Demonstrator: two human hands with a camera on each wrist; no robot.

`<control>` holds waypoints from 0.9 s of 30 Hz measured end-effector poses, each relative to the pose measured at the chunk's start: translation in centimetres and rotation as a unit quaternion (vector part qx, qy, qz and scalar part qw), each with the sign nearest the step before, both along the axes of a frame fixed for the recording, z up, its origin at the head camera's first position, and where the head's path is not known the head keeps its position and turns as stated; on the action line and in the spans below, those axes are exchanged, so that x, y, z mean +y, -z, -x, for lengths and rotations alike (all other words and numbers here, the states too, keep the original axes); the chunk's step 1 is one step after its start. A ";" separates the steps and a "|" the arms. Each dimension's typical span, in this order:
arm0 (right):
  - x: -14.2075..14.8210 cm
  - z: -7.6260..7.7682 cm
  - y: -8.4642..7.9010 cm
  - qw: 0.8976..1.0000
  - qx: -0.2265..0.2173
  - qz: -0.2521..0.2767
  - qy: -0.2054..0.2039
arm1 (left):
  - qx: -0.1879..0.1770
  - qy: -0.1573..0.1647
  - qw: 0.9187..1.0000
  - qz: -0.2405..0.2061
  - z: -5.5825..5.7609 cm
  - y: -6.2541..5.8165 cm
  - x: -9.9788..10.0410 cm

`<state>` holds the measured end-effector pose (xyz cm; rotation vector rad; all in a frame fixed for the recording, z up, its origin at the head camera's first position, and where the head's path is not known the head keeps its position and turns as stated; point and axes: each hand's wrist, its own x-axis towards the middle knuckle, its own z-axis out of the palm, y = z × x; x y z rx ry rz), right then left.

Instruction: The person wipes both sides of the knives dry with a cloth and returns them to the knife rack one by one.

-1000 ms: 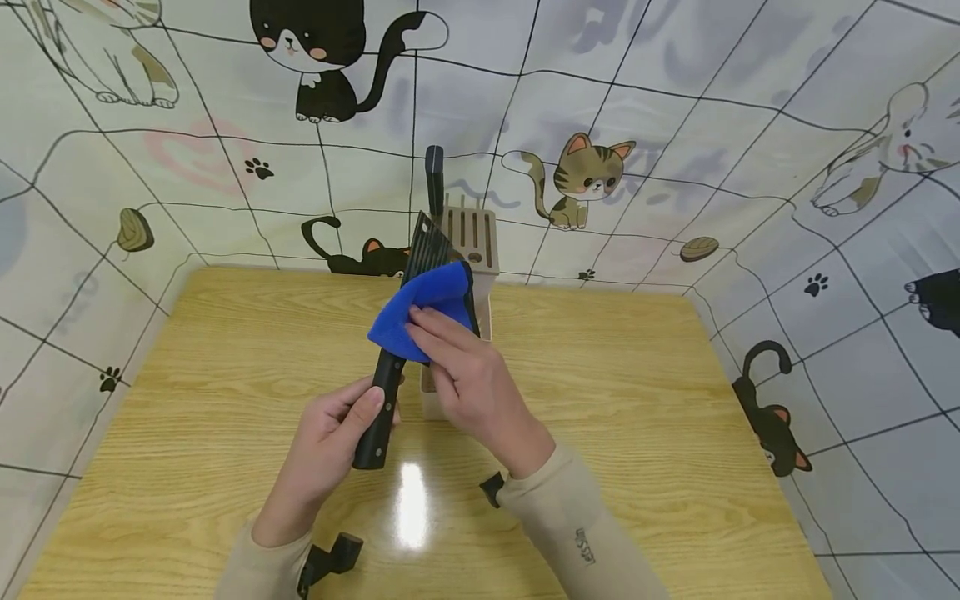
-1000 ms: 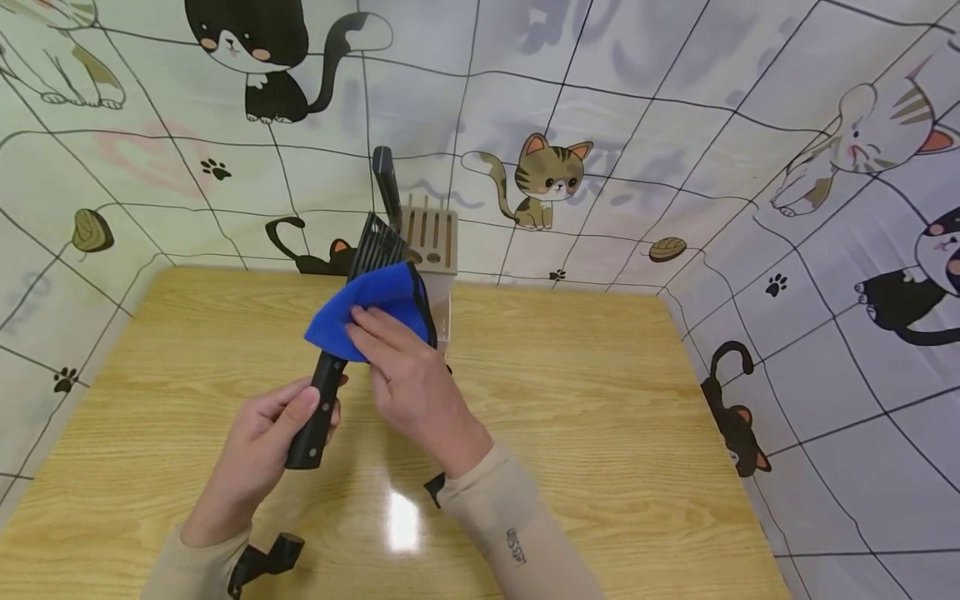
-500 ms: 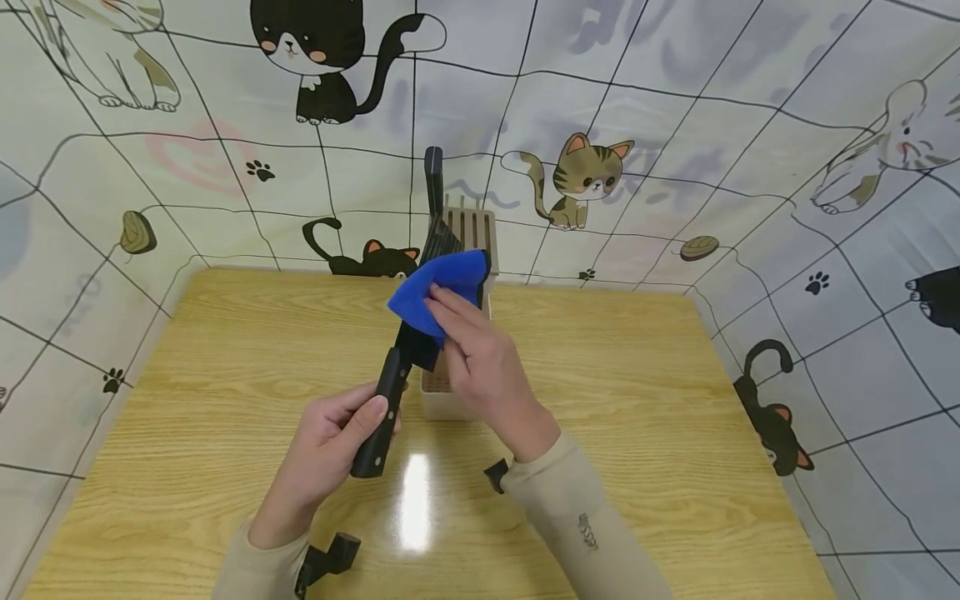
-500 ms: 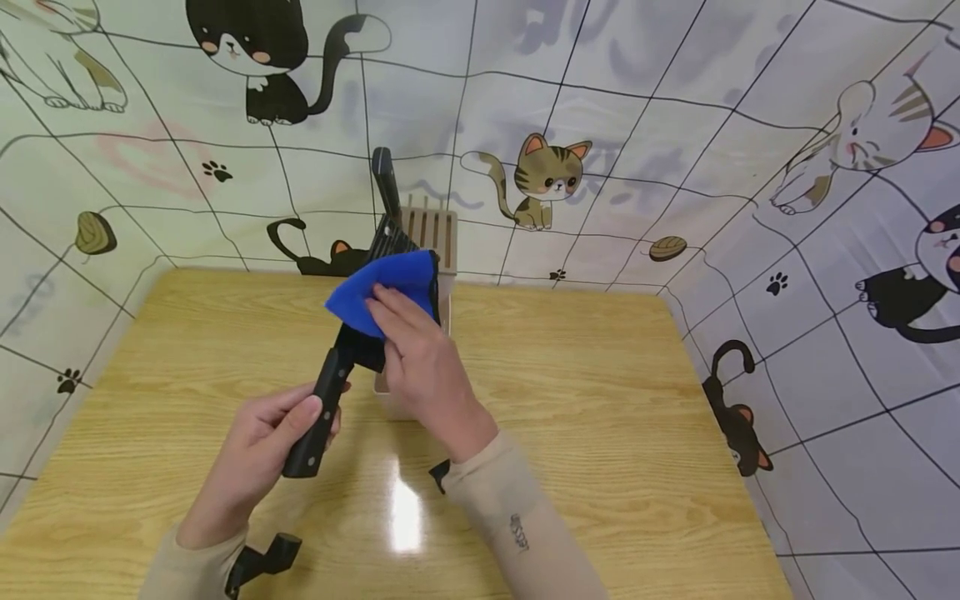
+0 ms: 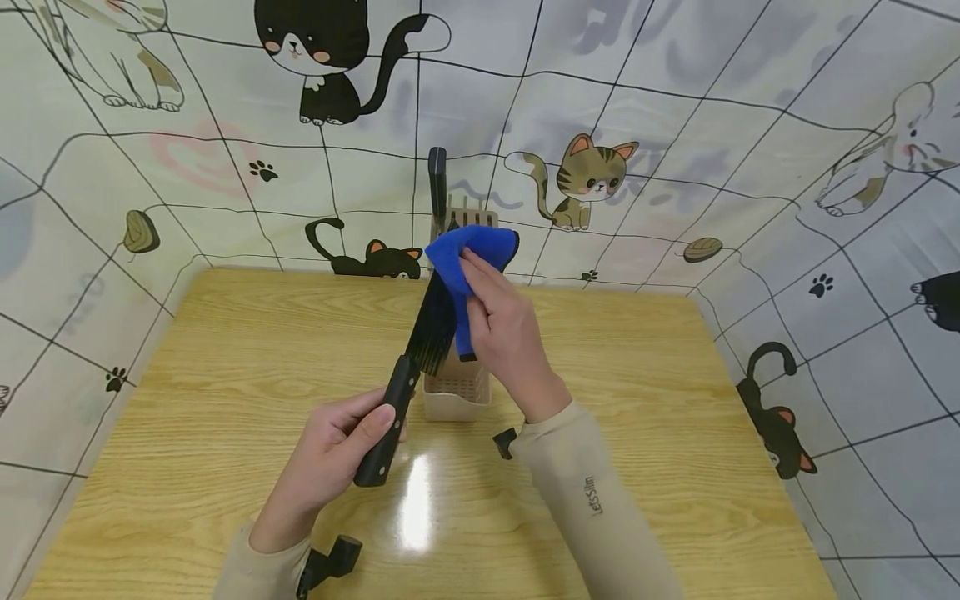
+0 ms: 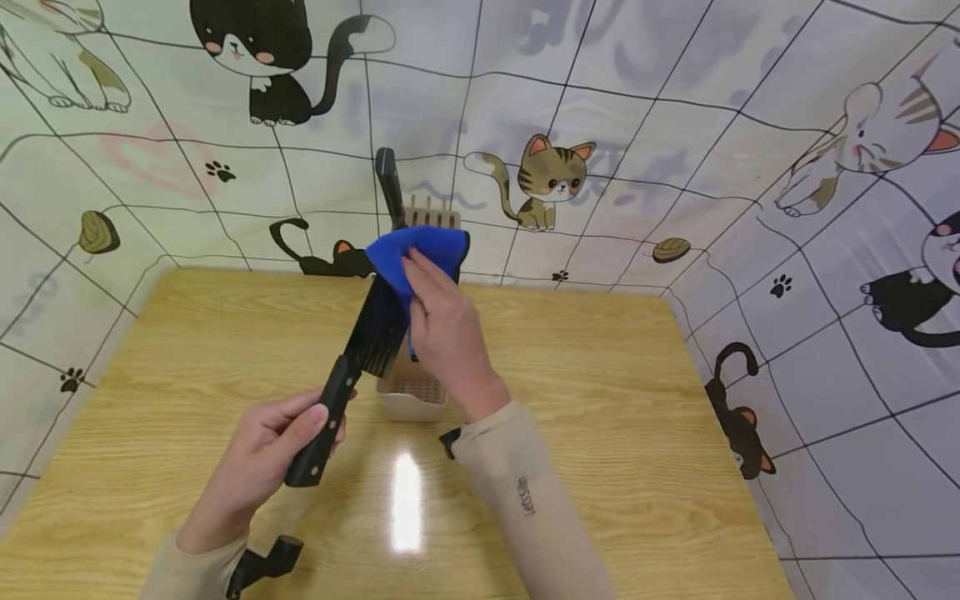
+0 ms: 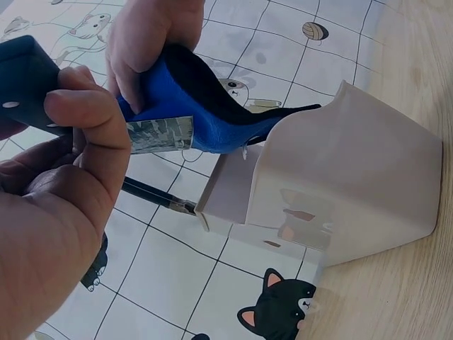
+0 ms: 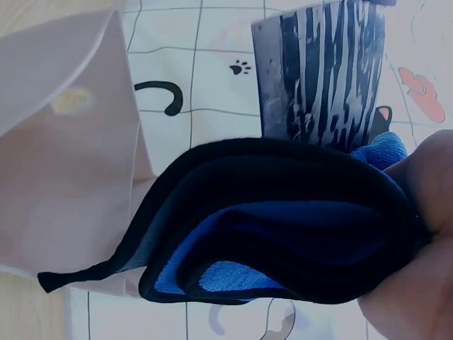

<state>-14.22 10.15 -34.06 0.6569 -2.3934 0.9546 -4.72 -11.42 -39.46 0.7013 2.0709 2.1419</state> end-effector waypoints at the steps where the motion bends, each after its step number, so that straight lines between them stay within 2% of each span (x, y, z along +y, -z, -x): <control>1: 0.1 0.1 0.0 1.000 -0.001 0.001 0.001 | 0.000 0.001 1.000 0.000 0.0 0.0 0.0; 8: 0.1 -0.1 0.6 1.000 0.000 0.002 0.006 | 0.005 0.001 1.000 -0.005 0.2 0.0 0.1; 15: -0.7 -1.5 1.3 0.999 0.039 -0.013 -0.025 | 0.009 -0.007 1.000 -0.017 0.5 0.0 0.1; 20: -1.5 -2.4 2.0 0.995 0.079 -0.024 -0.048 | 0.000 -0.023 1.000 -0.006 0.7 0.0 -0.2; 24: -2.0 -3.1 2.2 0.994 0.086 -0.034 -0.057 | -0.015 -0.027 0.999 -0.017 0.9 0.0 -0.4; 27: -2.2 -3.6 2.4 0.994 0.084 -0.039 -0.064 | -0.011 -0.029 0.999 -0.037 1.0 -0.1 -0.3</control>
